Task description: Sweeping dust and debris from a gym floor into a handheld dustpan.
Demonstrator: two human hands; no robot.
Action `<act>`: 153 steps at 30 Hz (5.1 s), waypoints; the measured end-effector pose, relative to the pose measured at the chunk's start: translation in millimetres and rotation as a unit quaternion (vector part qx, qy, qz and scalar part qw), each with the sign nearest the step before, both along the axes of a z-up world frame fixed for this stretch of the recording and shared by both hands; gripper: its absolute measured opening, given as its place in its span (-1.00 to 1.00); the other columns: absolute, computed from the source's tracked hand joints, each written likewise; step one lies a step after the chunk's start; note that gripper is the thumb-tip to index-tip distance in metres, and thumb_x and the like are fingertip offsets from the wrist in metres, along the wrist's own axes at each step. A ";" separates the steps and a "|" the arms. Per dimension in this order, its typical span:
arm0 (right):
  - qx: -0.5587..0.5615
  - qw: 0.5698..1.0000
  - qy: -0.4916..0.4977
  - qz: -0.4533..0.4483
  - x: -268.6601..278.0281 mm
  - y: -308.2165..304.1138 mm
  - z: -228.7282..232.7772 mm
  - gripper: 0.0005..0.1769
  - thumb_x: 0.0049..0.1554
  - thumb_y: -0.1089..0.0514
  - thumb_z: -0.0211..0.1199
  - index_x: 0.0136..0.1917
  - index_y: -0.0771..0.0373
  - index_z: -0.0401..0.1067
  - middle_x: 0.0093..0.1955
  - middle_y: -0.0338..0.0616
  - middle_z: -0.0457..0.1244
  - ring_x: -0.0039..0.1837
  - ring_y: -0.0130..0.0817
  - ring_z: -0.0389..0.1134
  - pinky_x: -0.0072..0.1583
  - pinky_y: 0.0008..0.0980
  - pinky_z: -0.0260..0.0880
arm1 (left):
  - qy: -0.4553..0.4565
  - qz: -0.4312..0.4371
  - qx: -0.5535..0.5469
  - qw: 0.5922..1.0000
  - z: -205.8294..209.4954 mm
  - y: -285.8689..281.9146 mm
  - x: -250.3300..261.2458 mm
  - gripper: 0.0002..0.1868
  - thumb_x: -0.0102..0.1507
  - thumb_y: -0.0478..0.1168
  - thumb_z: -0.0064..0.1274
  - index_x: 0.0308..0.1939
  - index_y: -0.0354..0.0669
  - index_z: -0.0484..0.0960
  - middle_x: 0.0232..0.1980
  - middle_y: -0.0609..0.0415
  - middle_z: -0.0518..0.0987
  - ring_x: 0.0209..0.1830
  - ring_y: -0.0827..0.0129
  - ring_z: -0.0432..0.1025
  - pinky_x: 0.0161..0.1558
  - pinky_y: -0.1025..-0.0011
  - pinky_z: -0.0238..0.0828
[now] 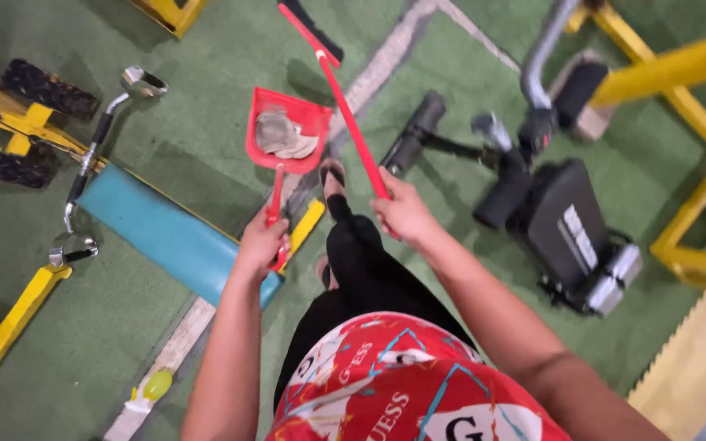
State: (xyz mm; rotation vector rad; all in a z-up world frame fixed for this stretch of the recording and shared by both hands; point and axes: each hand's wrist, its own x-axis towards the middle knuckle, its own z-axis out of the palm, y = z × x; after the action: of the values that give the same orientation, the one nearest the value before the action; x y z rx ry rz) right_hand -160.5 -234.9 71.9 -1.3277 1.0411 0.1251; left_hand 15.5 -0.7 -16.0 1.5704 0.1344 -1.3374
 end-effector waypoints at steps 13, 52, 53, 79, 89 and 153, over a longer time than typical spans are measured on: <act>0.000 0.995 0.006 -0.095 270.0 -267.7 -189.6 -0.65 0.07 0.39 0.06 0.15 0.32 0.38 -0.41 -0.22 0.22 -0.46 -0.38 0.23 -0.45 -0.31 0.16 | 0.067 0.017 0.119 0.990 -82.4 -20.5 199.3 -0.67 0.33 -0.27 0.01 0.17 -0.06 0.38 -0.58 0.19 0.34 -0.72 0.45 0.22 -0.71 0.40 0.11; 0.042 0.959 0.221 0.171 254.0 -10.2 -97.7 -0.11 0.02 0.36 0.01 0.59 -0.10 0.05 -0.51 -0.10 0.23 -0.57 -0.31 0.20 -0.48 -0.25 0.21 | 0.166 0.063 0.062 0.982 -114.3 -15.1 252.8 -0.76 0.30 -0.29 0.05 -0.08 0.02 0.31 -0.50 0.15 0.36 -0.63 0.38 0.35 -0.61 0.30 0.36; 0.040 0.961 0.221 0.164 251.6 -12.0 -92.7 -0.11 0.02 0.36 0.01 0.59 -0.10 0.05 -0.51 -0.10 0.23 -0.57 -0.31 0.20 -0.48 -0.25 0.21 | 0.165 0.055 0.060 0.983 -128.5 -10.3 263.0 -0.76 0.30 -0.29 0.05 -0.08 0.02 0.31 -0.50 0.15 0.36 -0.63 0.38 0.35 -0.61 0.30 0.36; 0.087 0.945 0.119 -0.292 338.5 -93.8 -129.3 -0.33 0.16 0.33 0.10 0.47 -0.15 0.14 -0.43 -0.35 0.08 -0.49 -0.52 0.06 -0.47 -0.44 0.02 | 0.017 -0.254 0.157 0.954 -88.0 31.9 430.5 -0.74 0.36 -0.19 -0.05 0.05 -0.24 0.53 -0.47 0.00 0.52 -0.63 0.26 0.47 -0.67 0.22 0.37; 0.075 0.952 0.297 -0.022 384.0 95.0 -151.0 -0.62 0.16 0.26 0.08 0.21 0.26 0.51 -0.42 -0.15 0.29 -0.52 -0.31 0.19 -0.51 -0.26 0.07 | 0.017 -0.233 0.199 0.952 -127.8 42.4 461.3 -0.75 0.30 -0.33 -0.09 0.05 -0.29 0.51 -0.42 -0.07 0.59 -0.59 0.21 0.54 -0.61 0.15 0.44; -0.057 0.966 0.192 0.165 592.6 -426.7 -227.7 -0.88 0.01 0.22 0.23 -0.14 0.28 0.45 -0.42 -0.14 0.27 -0.42 -0.28 0.28 -0.37 -0.19 0.25 | 0.063 -0.041 0.108 0.991 -150.0 -190.3 586.0 -0.92 0.23 -0.37 0.02 -0.23 -0.17 0.45 -0.53 0.03 0.46 -0.62 0.29 0.37 -0.55 0.30 0.30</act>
State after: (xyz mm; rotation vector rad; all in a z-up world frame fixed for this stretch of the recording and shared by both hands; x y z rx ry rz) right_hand 432.1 -661.6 -155.8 -1.6146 1.1525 0.5998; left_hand 601.5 -191.1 -166.0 1.6858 0.3035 -1.5288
